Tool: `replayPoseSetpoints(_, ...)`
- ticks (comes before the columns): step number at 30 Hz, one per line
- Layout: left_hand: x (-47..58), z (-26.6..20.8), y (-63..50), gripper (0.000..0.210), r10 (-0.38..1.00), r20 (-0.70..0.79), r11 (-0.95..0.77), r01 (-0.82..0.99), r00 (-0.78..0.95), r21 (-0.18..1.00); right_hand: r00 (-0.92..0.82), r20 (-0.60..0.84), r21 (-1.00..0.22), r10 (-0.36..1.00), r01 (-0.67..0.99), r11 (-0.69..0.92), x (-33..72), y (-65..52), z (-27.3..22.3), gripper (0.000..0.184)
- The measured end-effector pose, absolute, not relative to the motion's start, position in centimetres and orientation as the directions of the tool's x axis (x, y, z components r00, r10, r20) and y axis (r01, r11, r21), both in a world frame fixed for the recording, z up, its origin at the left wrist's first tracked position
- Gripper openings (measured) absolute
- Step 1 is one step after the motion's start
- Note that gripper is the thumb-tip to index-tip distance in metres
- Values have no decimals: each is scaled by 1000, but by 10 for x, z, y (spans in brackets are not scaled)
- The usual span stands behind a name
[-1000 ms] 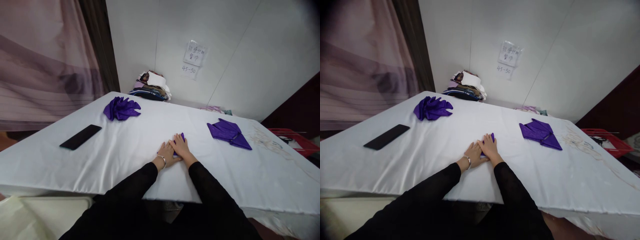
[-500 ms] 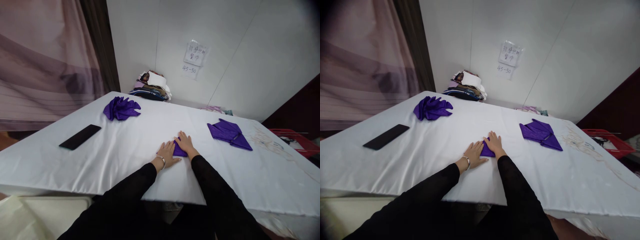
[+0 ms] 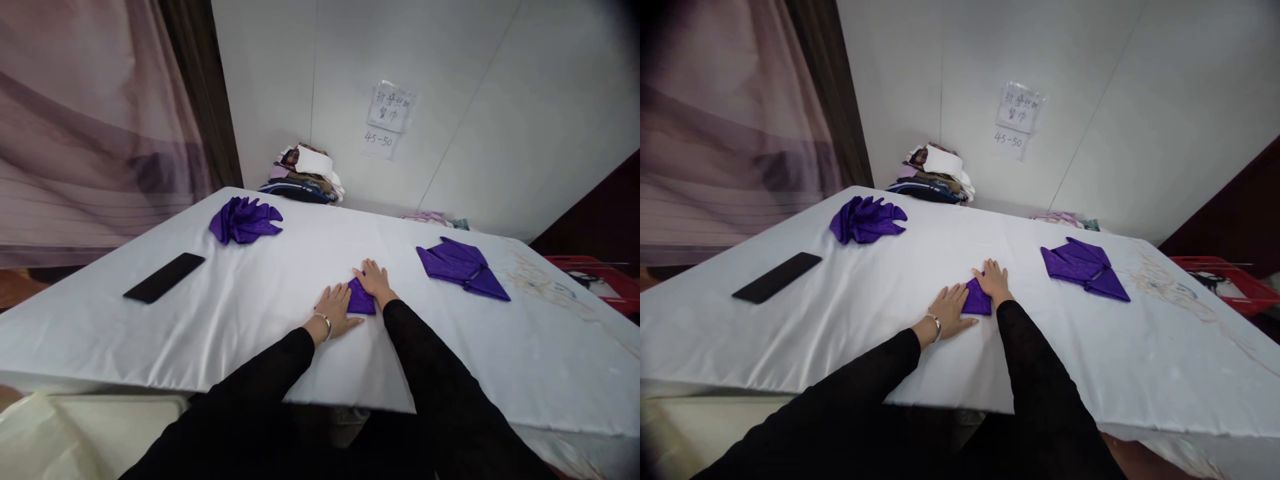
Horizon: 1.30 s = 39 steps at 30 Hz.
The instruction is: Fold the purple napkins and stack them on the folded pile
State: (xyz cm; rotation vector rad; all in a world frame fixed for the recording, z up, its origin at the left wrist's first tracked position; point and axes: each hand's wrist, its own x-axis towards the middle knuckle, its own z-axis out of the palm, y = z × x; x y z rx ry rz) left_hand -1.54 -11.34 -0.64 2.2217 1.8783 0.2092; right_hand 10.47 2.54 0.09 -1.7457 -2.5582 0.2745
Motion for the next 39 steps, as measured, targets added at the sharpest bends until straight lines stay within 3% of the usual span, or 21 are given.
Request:
replayPoseSetpoints(5, -16, -10, -112, 86, 984, -17, -163, 946, 175, 281, -324, -130, -287, 937, 917, 278, 104, 22, 21, 71)
replayPoseSetpoints(11, -16, -13, -111, 89, 984, -28, -163, 949, 177, 270, -557, -54, -262, 829, 809, 526, 110, -20, 8, 65)
replayPoseSetpoints(24, -17, -11, -112, 90, 983, -55, -156, 953, 176, 261, -443, -74, -266, 893, 872, 411, 110, 13, -7, 68)
replayPoseSetpoints(34, -17, -11, -112, 85, 985, -26, -157, 945, 172, 288, -402, -105, -484, 910, 820, 306, 114, 26, 11, 62)
replayPoseSetpoints(36, -17, -12, -112, 83, 985, -23, -156, 944, 170, 292, -421, -53, -511, 905, 790, 338, 124, 16, 16, 62)
replayPoseSetpoints(39, -17, -13, -111, 81, 985, -20, -157, 940, 171, 302, -590, 118, -534, 799, 640, 552, 145, -13, 14, 59)
